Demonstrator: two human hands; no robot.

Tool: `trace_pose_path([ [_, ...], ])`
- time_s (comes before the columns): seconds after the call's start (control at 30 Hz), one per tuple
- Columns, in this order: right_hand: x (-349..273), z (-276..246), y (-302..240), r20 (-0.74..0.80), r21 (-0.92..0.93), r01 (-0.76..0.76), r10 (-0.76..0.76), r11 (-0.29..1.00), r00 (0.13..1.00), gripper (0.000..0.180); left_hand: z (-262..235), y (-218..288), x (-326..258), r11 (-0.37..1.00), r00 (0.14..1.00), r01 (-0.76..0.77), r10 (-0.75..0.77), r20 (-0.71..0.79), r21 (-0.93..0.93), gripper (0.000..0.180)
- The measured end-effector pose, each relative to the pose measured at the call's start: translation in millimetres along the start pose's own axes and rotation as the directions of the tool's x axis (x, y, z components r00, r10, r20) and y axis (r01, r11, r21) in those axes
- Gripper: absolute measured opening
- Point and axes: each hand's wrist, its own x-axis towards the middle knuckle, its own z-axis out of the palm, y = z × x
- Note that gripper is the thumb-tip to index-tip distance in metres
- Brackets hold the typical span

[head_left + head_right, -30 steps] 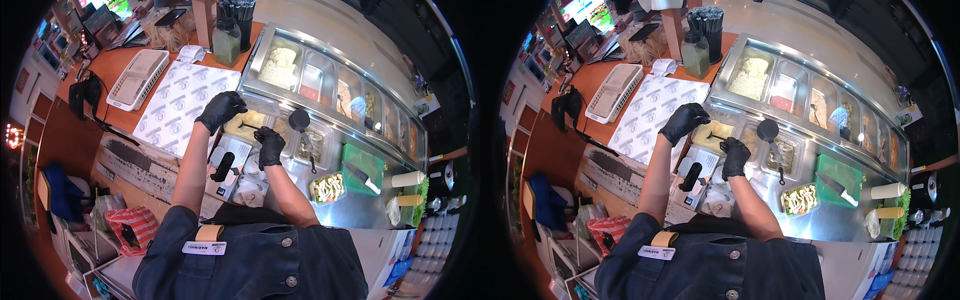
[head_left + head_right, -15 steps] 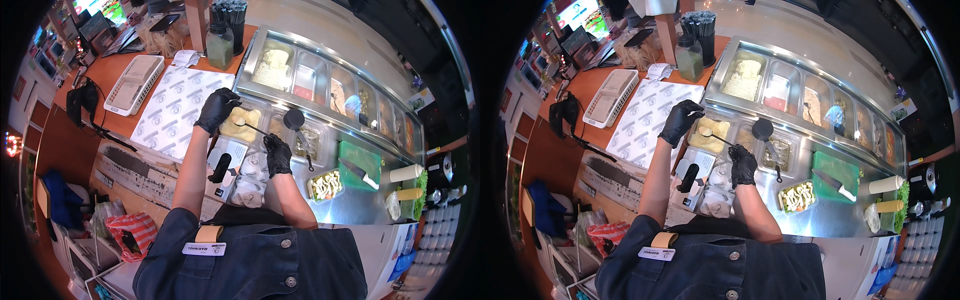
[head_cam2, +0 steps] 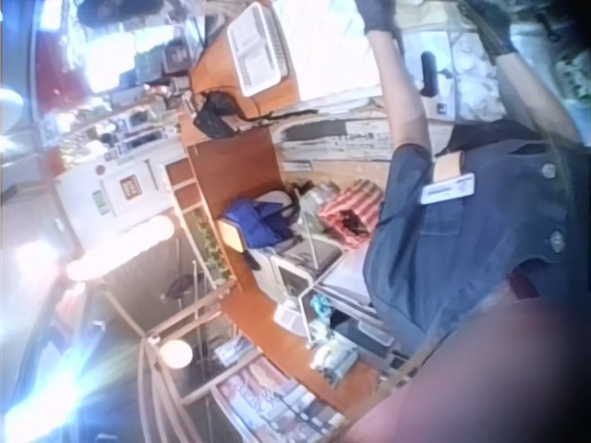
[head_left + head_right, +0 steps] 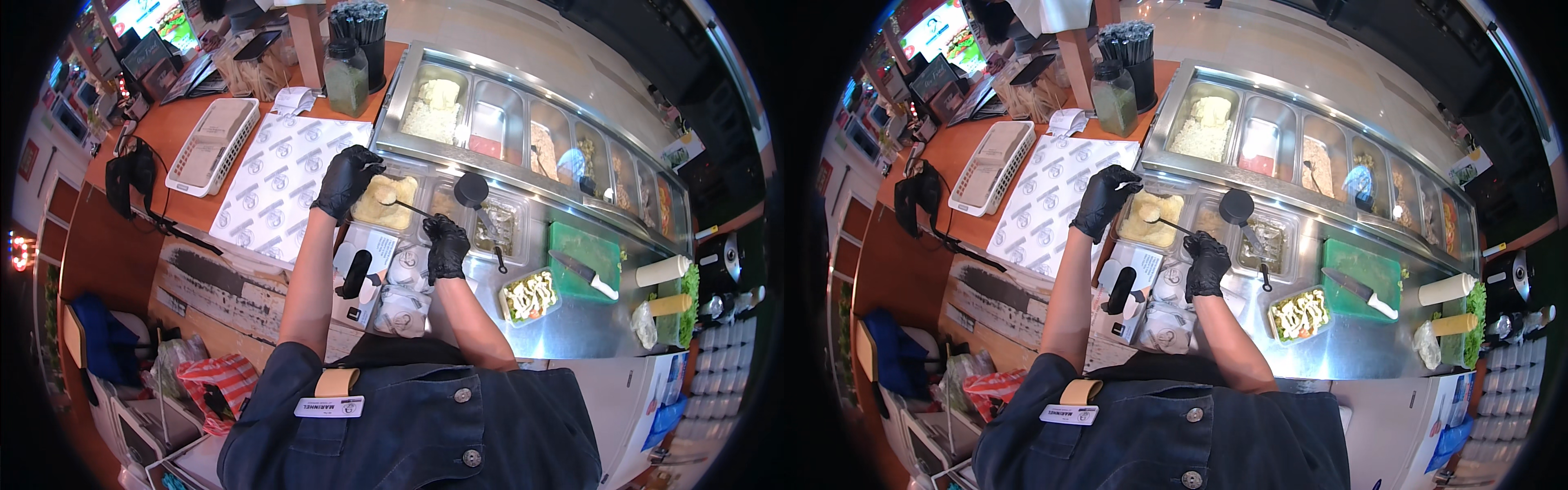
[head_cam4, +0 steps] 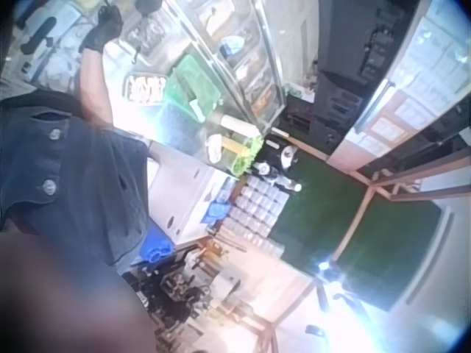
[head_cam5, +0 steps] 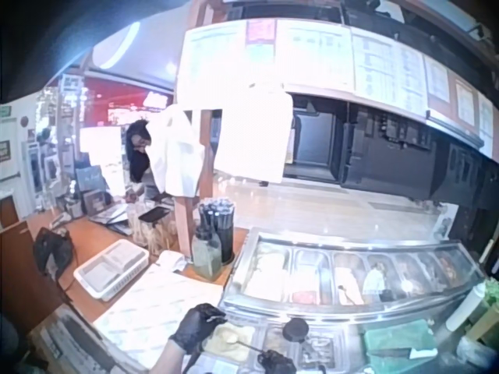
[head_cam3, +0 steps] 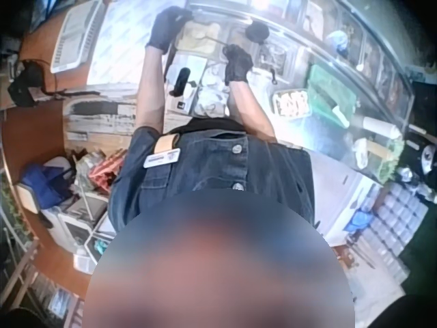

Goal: The person assembles a salad by adding chopped vegetables, shredded cheese, and dressing into a plastic container. They then seal the container, place it in a paper bag, and add a plastic fork before handing the bag to a customer.

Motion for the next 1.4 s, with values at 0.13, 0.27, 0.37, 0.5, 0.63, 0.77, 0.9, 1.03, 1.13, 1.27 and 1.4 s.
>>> trace_pose_path([
  [0.13, 0.2, -1.2, 1.6, -0.003, -0.019, 0.012, -0.012, 1.000, 1.000, 0.013, -0.2, 2.8, -0.8, 0.999, 1.000, 0.024, -0.024, 0.018, -0.021, 0.014],
  [0.27, -2.5, 0.9, -5.2, 0.025, 0.020, 0.023, -0.023, 1.000, 0.999, 0.013, 0.0, 1.5, -2.0, 1.000, 1.000, 0.022, -0.022, 0.008, -0.022, 0.014],
  [0.37, -11.8, 0.6, -23.5, 0.048, 0.044, 0.046, -0.048, 0.998, 0.998, 0.013, 3.6, -5.5, -0.4, 0.997, 1.000, 0.028, -0.028, -0.002, -0.067, 0.014],
  [0.5, -38.5, -16.2, -68.3, 0.037, 0.123, -0.022, 0.018, 0.992, 0.999, 0.015, 9.6, -18.5, 4.5, 0.978, 0.998, 0.050, -0.055, -0.019, -0.201, 0.014],
  [0.63, -72.7, -70.7, -132.9, -0.037, 0.153, 0.085, -0.080, 0.985, 0.996, 0.019, 14.3, -28.2, 8.3, 0.994, 0.999, 0.025, -0.028, -0.032, -0.108, 0.016],
  [0.77, -104.4, -140.1, -190.6, -0.254, 0.089, 0.299, -0.268, 0.950, 0.929, 0.023, 16.3, -26.5, 0.9, 0.988, 0.997, 0.049, -0.056, -0.044, -0.148, 0.018],
  [0.9, -114.4, -196.6, -212.0, -0.296, -0.142, 0.563, -0.578, 0.814, 0.760, 0.015, 16.3, -23.1, -12.7, 0.988, 0.995, 0.097, -0.100, -0.021, -0.120, 0.019],
  [1.03, -110.4, -233.7, -203.7, -0.265, -0.411, 0.651, -0.767, 0.639, 0.585, 0.012, 16.0, -24.1, -17.7, 0.971, 0.992, 0.124, -0.127, -0.002, -0.206, 0.021],
  [1.13, -111.1, -253.0, -198.8, -0.228, -0.517, 0.631, -0.803, 0.579, 0.550, 0.011, 16.3, -25.8, -18.6, 0.969, 0.993, 0.115, -0.116, 0.005, -0.220, 0.020],
  [1.27, -113.7, -266.7, -198.3, -0.216, -0.562, 0.600, -0.801, 0.570, 0.558, 0.013, 16.8, -25.7, -21.7, 0.970, 0.990, 0.139, -0.139, 0.013, -0.197, 0.019],
  [1.4, -115.0, -270.0, -197.8, -0.219, -0.546, 0.626, -0.817, 0.556, 0.534, 0.010, 17.5, -22.8, -24.7, 0.968, 0.987, 0.159, -0.162, 0.002, -0.196, 0.021],
])
